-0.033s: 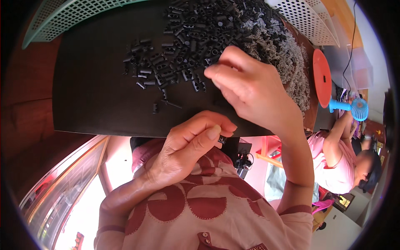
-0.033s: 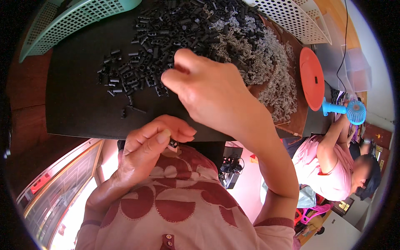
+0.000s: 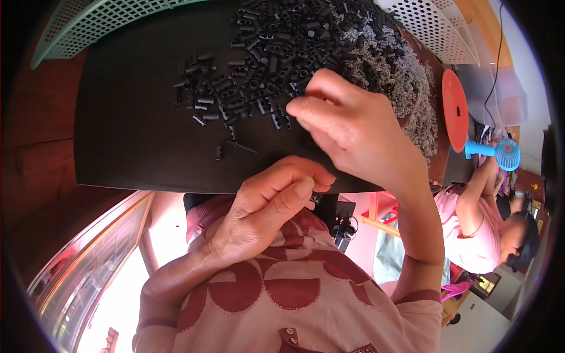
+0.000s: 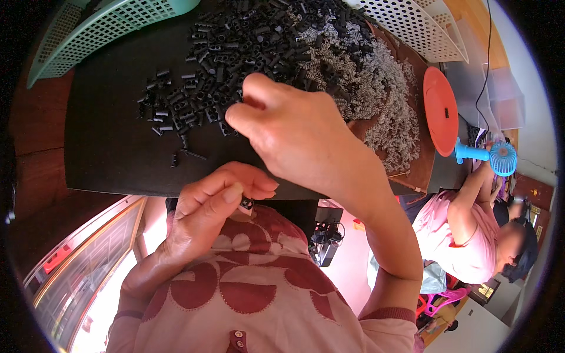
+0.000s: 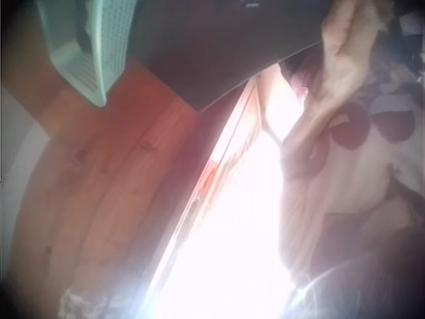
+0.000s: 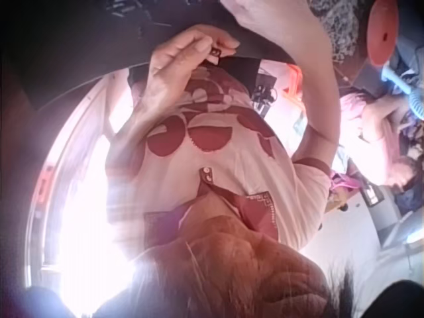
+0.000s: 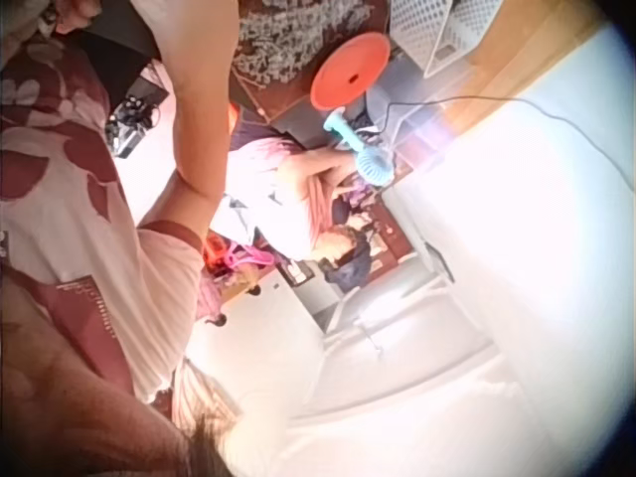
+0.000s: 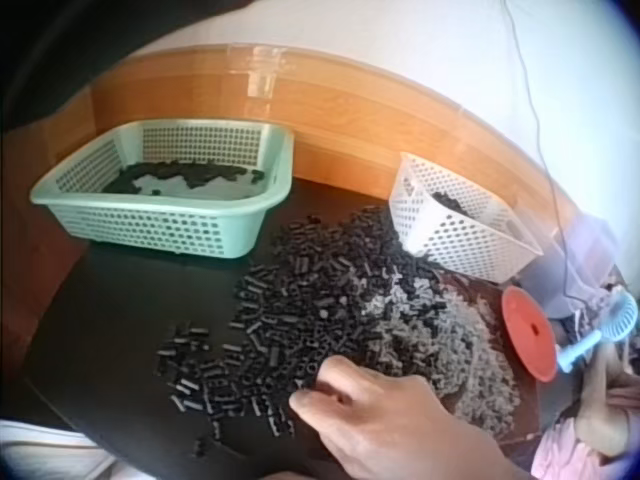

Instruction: Assembling small black plastic tubes with tiny silver pins.

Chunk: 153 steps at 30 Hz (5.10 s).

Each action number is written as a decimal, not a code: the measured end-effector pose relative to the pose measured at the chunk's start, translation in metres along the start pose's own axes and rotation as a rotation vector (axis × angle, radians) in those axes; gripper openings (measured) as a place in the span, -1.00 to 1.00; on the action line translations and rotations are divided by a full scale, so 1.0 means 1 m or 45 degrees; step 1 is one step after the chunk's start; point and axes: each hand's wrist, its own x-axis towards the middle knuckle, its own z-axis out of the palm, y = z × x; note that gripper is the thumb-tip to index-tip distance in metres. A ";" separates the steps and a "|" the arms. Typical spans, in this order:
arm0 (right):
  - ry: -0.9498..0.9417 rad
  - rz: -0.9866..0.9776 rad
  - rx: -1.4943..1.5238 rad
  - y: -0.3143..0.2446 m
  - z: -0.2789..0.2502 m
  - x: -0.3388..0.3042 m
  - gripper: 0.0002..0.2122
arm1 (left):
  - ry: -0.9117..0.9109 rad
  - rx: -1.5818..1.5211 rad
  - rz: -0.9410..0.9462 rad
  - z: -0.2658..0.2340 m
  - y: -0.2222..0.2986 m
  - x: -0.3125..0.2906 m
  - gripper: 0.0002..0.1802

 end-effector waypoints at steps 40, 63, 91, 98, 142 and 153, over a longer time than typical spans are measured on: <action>0.341 0.257 1.135 -0.034 -0.018 -0.062 -0.85 | 0.116 -0.176 -0.015 0.006 0.001 0.009 -0.61; 0.437 0.340 1.124 -0.048 -0.004 -0.071 -0.83 | 0.028 0.228 0.121 0.006 0.000 0.013 -0.55; 0.353 0.027 0.836 -0.041 -0.003 -0.058 -0.64 | -0.055 -0.056 -0.005 -0.005 -0.002 0.010 -0.67; 0.431 0.039 0.916 -0.044 0.007 -0.058 -0.76 | -0.176 -0.047 -0.107 -0.010 0.007 0.016 -0.64; 0.174 0.163 0.357 -0.014 -0.010 -0.060 -0.71 | -0.327 0.637 0.229 0.015 -0.014 -0.016 -0.87; 0.001 -0.059 0.083 -0.040 0.024 0.004 -0.73 | -0.102 0.530 0.129 -0.005 -0.013 -0.032 -0.74</action>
